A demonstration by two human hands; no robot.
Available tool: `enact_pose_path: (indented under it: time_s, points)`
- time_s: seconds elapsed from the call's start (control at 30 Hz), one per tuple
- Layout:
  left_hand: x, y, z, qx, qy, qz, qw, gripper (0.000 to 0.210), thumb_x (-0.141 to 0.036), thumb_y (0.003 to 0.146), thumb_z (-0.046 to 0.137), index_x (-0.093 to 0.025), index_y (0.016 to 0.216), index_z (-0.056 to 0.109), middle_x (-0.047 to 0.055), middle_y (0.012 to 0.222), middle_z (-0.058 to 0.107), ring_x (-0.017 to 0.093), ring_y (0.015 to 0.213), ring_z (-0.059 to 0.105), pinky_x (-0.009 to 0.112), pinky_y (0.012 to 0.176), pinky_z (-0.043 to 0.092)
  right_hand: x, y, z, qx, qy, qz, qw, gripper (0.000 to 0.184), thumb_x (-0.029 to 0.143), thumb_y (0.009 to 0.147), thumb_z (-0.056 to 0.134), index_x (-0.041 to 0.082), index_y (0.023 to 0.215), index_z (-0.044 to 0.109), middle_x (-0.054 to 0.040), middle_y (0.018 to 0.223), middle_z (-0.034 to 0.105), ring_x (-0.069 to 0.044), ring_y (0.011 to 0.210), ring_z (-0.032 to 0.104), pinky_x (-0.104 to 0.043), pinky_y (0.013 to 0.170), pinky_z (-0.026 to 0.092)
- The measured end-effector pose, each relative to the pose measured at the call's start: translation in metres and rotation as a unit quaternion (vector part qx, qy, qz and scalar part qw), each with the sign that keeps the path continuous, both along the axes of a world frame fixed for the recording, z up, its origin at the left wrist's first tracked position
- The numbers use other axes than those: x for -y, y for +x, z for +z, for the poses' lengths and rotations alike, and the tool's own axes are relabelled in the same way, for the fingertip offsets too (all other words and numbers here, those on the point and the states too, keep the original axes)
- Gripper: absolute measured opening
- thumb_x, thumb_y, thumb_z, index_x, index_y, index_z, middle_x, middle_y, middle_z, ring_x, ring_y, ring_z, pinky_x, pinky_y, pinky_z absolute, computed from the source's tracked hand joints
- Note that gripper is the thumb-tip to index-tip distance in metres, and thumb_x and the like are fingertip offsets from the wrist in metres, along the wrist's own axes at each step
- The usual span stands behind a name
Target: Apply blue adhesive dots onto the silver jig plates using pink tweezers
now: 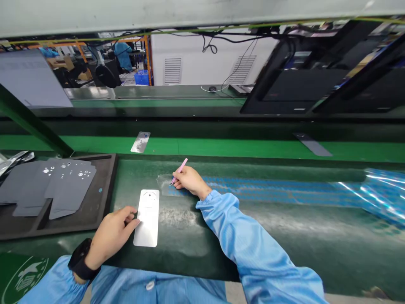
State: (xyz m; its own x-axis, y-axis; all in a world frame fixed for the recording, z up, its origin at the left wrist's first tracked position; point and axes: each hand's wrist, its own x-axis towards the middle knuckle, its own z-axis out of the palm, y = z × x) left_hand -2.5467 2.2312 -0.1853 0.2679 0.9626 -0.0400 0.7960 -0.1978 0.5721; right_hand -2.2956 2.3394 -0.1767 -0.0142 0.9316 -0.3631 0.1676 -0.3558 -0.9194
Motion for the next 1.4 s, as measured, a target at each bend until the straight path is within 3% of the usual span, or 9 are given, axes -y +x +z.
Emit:
enact_pose_path:
  time_s: [0.13, 0.27, 0.5, 0.7, 0.83, 1.03, 1.4]
  points:
    - [-0.022, 0.004, -0.012, -0.006, 0.115, -0.05, 0.992, 0.021, -0.026, 0.077, 0.064, -0.022, 0.097, 0.063, 0.007, 0.106, 0.069, 0.029, 0.114, 0.056, 0.046, 0.097, 0.044, 0.0, -0.001, 0.001, -0.003, 0.003, 0.005, 1.0, 0.022, 0.011, 0.082, 0.064, 0.013, 0.062, 0.057, -0.0022, 0.051, 0.062, -0.009, 0.042, 0.058, -0.015, 0.04, 0.049]
    - [-0.035, 0.009, -0.019, -0.041, 0.092, -0.071, 0.992, 0.035, -0.028, 0.071, 0.074, -0.023, 0.103, 0.063, 0.009, 0.123, 0.063, 0.034, 0.129, 0.042, 0.055, 0.1, 0.036, 0.001, -0.002, 0.001, 0.01, 0.004, -0.003, 1.0, 0.024, 0.012, 0.084, 0.063, 0.013, 0.06, 0.057, -0.0018, 0.05, 0.061, -0.008, 0.042, 0.058, -0.015, 0.04, 0.049]
    - [-0.028, 0.014, -0.018, -0.046, 0.081, -0.1, 0.991, 0.039, -0.035, 0.07, 0.076, -0.023, 0.106, 0.064, 0.008, 0.129, 0.06, 0.036, 0.134, 0.034, 0.057, 0.102, 0.029, 0.006, 0.005, 0.008, -0.024, -0.007, 0.005, 1.0, 0.025, 0.019, 0.083, 0.066, 0.013, 0.06, 0.058, -0.0031, 0.05, 0.063, -0.009, 0.044, 0.059, -0.016, 0.043, 0.049]
    - [-0.027, 0.017, -0.023, -0.038, 0.096, -0.123, 0.987, 0.049, -0.045, 0.067, 0.078, -0.021, 0.108, 0.065, 0.008, 0.129, 0.061, 0.038, 0.135, 0.031, 0.059, 0.104, 0.028, 0.041, -0.011, 0.015, -0.037, 0.032, 0.024, 0.999, 0.03, 0.037, 0.076, 0.071, 0.014, 0.062, 0.058, -0.0021, 0.05, 0.063, -0.01, 0.044, 0.059, -0.019, 0.044, 0.049]
    - [-0.027, 0.018, -0.023, -0.041, 0.097, -0.142, 0.984, 0.059, -0.047, 0.065, 0.079, -0.02, 0.115, 0.062, 0.009, 0.128, 0.061, 0.039, 0.135, 0.031, 0.06, 0.104, 0.027, 0.054, -0.033, 0.006, 0.002, 0.012, 0.016, 1.0, 0.026, 0.029, 0.081, 0.065, 0.014, 0.061, 0.058, -0.001, 0.048, 0.061, -0.009, 0.042, 0.058, -0.018, 0.043, 0.048]
    - [-0.025, 0.017, -0.026, -0.031, 0.114, -0.148, 0.982, 0.055, -0.046, 0.068, 0.076, -0.024, 0.117, 0.063, 0.009, 0.129, 0.06, 0.037, 0.134, 0.033, 0.058, 0.105, 0.027, 0.048, -0.04, -0.009, 0.038, -0.01, 0.02, 0.999, 0.026, 0.023, 0.084, 0.059, 0.014, 0.06, 0.058, -0.0028, 0.051, 0.063, -0.009, 0.043, 0.058, -0.018, 0.042, 0.048]
    - [-0.025, 0.017, -0.026, -0.043, 0.119, -0.156, 0.98, 0.054, -0.048, 0.068, 0.076, -0.024, 0.115, 0.064, 0.009, 0.127, 0.06, 0.037, 0.133, 0.035, 0.057, 0.105, 0.027, 0.051, -0.041, -0.009, 0.056, -0.009, 0.023, 0.998, 0.022, 0.021, 0.086, 0.057, 0.014, 0.065, 0.059, -0.0033, 0.056, 0.066, -0.011, 0.046, 0.061, -0.018, 0.044, 0.049]
